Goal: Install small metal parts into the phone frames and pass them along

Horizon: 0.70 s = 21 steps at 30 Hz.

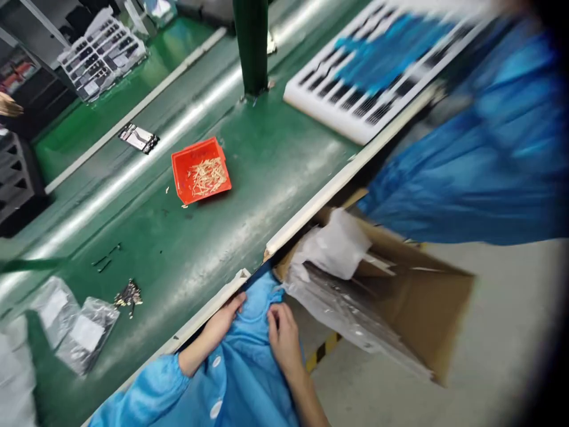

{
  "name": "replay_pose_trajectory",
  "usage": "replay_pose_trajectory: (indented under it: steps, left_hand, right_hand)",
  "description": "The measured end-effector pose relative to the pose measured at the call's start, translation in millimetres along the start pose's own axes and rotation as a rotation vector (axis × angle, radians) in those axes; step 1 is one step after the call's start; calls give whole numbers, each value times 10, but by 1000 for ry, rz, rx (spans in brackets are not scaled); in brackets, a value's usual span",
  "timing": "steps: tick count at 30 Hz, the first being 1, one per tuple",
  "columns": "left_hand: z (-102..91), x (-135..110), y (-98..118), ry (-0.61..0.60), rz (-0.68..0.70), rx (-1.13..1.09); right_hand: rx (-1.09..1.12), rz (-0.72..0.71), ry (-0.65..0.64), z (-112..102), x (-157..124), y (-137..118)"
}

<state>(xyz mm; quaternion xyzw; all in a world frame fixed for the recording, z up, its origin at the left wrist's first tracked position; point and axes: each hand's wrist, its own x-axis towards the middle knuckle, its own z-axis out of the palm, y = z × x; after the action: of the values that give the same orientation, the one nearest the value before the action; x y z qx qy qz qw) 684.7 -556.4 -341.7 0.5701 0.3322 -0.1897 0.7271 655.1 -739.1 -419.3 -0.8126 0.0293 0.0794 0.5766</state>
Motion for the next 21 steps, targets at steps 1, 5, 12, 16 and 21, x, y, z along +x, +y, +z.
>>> replay_pose_trajectory:
  steps: [1,5,12,16,21]
  left_hand:
    - [-6,-35,12,-11,58,64]
    - [13,-175,75,-168,493,673]
    - [139,-206,124,-384,578,559]
    - [192,-182,218,-362,589,454]
    - [185,-206,292,-276,609,480]
  right_hand:
    - [-18,-47,17,-53,-20,-75]
    - [-65,-208,70,-309,-178,-382]
    - [-37,-405,8,-395,-182,-592]
    - [10,-306,-26,-309,-163,-649]
    - [4,-138,13,-262,-211,-803]
